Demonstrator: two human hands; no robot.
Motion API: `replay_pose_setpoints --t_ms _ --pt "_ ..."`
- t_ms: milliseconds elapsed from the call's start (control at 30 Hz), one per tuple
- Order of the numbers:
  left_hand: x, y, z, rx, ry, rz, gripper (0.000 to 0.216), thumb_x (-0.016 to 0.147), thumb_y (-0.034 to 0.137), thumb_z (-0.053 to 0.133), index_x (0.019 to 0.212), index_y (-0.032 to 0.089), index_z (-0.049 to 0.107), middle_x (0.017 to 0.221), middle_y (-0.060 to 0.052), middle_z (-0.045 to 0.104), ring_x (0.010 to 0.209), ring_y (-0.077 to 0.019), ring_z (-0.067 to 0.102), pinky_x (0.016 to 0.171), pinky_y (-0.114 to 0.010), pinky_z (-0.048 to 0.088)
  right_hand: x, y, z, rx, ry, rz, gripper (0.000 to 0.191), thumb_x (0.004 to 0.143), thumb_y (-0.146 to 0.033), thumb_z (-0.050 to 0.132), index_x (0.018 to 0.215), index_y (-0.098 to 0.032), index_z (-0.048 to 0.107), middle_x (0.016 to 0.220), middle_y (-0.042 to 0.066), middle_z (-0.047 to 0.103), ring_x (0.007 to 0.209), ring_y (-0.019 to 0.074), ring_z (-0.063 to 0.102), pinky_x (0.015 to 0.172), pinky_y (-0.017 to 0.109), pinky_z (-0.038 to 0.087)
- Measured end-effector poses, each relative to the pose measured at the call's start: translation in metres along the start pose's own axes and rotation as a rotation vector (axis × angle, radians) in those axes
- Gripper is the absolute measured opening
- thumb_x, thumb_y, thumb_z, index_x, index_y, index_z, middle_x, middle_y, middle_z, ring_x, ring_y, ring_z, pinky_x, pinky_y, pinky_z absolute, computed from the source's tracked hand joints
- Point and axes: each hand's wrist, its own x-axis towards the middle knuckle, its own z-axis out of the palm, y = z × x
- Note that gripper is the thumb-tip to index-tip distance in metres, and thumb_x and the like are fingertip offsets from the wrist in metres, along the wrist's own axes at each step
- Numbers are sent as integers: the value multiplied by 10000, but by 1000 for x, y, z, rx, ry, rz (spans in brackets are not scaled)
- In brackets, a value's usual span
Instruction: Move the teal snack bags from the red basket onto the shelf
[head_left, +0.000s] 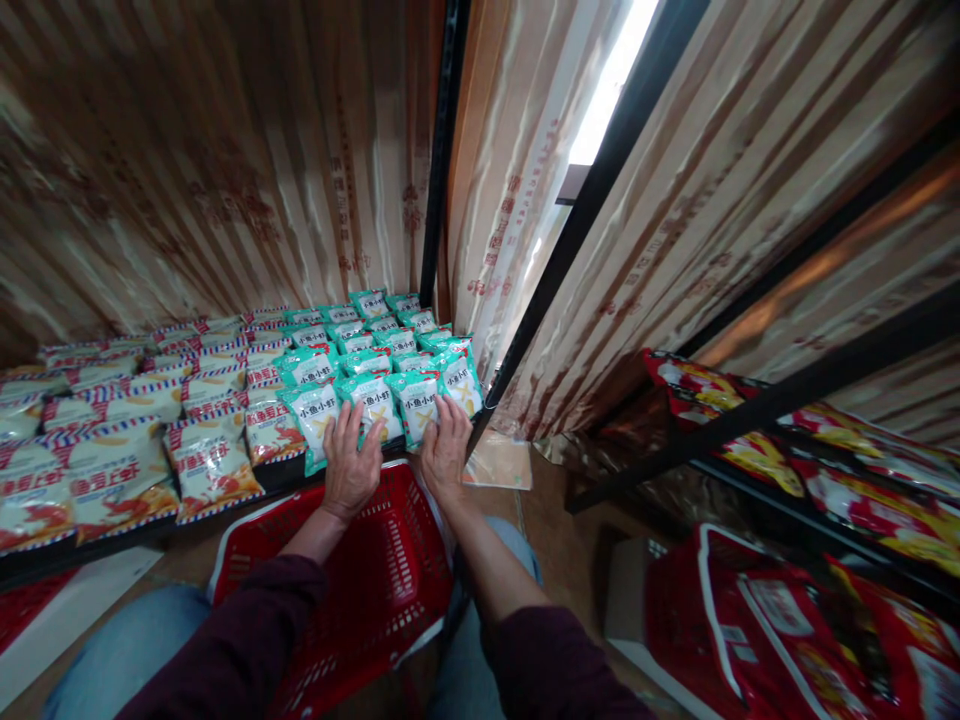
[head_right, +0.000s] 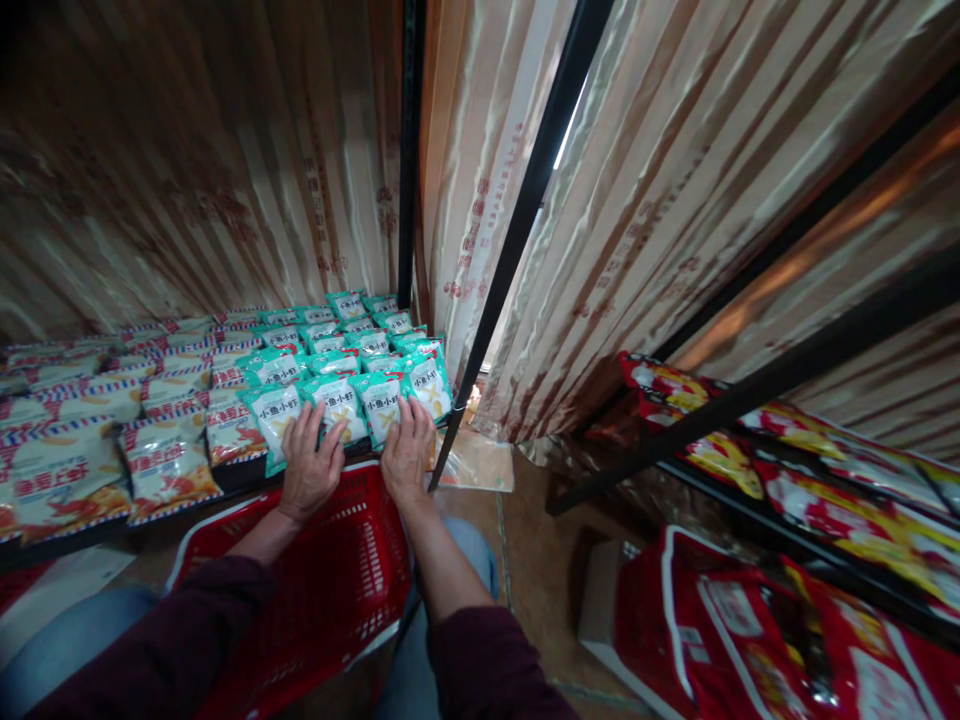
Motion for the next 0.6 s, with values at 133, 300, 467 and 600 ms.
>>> replay_pose_setpoints --t_ms 133,300,467,600 --pt "0 -5 -1 10 5 30 358 838 199 550 1194 170 567 1444 -197 387 1413 -312 205 1078 -547 271 -1 -3 3 15 -42 -2 436 954 -260 332 1379 -169 364 1368 137 436 1294 230 336 1052 480 340" --pt "0 -9 -1 14 9 47 369 856 213 530 1224 197 537 1446 -177 394 1401 -289 250 1080 -533 281 1 -7 6 60 -23 5 490 920 -365 444 1350 -146 361 1361 167 431 1311 240 327 1054 494 347" --pt "-2 -12 2 -1 -6 23 473 865 216 516 1333 227 450 1438 -155 414 1396 -267 269 1095 -509 270 6 -11 7 79 -6 -6 491 897 -367 483 1322 -154 358 1336 169 447 1289 254 367 1038 514 359" --pt "-4 -11 3 30 -1 10 474 861 227 529 1330 236 463 1420 -141 445 1399 -275 258 1103 -527 243 7 -14 6 -12 -36 -7 551 894 -336 459 1383 -145 293 1343 167 457 1300 275 341 1037 527 335"
